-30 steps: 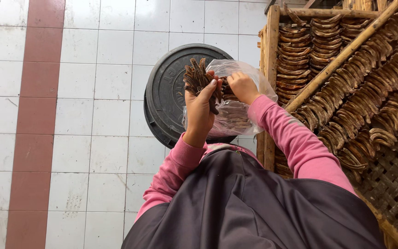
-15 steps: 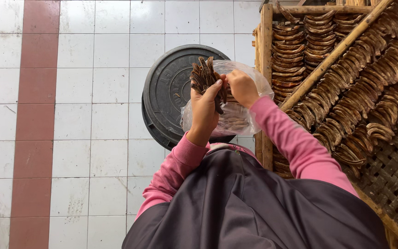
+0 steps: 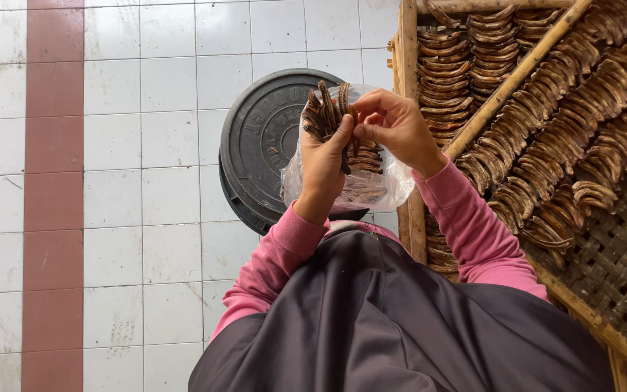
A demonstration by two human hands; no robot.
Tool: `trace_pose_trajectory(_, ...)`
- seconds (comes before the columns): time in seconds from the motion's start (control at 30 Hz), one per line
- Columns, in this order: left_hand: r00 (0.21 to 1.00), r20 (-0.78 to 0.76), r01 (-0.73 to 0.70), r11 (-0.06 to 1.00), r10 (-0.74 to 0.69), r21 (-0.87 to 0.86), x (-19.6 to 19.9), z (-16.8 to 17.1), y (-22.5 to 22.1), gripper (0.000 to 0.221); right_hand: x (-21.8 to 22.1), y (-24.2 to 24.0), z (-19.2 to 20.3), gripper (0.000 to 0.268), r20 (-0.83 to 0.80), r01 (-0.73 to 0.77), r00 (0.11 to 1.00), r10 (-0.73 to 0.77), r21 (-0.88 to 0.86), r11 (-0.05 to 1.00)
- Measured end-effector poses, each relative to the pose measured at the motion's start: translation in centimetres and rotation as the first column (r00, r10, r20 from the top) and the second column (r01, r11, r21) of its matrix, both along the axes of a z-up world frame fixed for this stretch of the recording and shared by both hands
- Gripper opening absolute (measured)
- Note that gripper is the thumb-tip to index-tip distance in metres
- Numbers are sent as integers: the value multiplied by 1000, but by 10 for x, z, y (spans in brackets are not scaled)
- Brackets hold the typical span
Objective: The person picks up dried banana slices from a bamboo tray by hand and places them into a clear plastic bag.
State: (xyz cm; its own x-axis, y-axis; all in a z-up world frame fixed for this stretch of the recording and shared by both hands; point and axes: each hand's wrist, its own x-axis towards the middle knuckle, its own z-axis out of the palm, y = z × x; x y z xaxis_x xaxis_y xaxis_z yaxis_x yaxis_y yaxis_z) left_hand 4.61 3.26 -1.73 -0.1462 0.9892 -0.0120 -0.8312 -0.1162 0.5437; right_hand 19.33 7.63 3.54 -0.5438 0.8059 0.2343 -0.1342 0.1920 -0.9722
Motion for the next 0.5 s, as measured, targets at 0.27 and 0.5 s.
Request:
trace_pose_trajectory(0.27,997,42,-54,994,58,-90,-17,-1,-2,33,15,26,-25,9,108,193,977,-183,-90,977)
trace_pose_trajectory(0.5,996,79,-41,990,52,-135,-23,5,-9,33,6,46,-126,12,726,-66,433,-535,617,784)
